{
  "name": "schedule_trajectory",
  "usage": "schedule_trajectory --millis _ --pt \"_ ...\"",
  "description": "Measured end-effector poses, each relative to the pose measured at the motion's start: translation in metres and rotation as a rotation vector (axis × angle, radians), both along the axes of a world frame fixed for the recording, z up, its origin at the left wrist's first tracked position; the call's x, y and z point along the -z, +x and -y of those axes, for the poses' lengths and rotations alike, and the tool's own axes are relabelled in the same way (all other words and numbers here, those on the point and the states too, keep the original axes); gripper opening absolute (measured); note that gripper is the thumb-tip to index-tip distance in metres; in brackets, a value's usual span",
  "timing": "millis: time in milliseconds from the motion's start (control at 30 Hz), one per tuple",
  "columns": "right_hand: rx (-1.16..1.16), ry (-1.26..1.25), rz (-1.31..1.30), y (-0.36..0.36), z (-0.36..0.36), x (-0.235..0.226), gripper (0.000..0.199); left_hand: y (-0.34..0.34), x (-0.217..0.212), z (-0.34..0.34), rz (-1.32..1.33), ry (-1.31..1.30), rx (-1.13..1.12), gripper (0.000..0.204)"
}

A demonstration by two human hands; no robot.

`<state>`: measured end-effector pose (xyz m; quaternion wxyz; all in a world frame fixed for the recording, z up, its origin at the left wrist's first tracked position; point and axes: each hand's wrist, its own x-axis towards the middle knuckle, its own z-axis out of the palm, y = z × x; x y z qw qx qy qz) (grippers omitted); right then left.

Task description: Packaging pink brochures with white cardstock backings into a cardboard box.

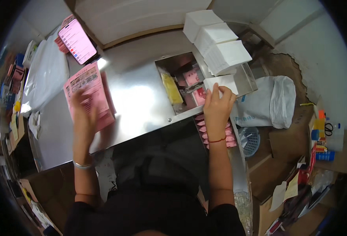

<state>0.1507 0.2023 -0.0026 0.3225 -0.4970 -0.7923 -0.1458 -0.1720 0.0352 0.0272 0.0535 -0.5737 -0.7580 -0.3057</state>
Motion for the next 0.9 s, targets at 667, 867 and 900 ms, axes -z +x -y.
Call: schedule_trajectory --millis 667,867,900 --pt "-0.870 -0.311 0.041 -0.056 0.081 -0.027 0.031 0.084 0.007 -0.023 0.113 -0.174 0.363 0.055" --pt "-0.717 -0.324 0.011 -0.069 0.034 -0.008 0.024 0.103 0.008 -0.019 -0.016 -0.045 0.404 0.038" --pt "-0.847 -0.364 -0.209 -0.051 0.020 -0.003 0.024 0.107 0.006 -0.018 -0.076 -0.122 0.415 0.039"
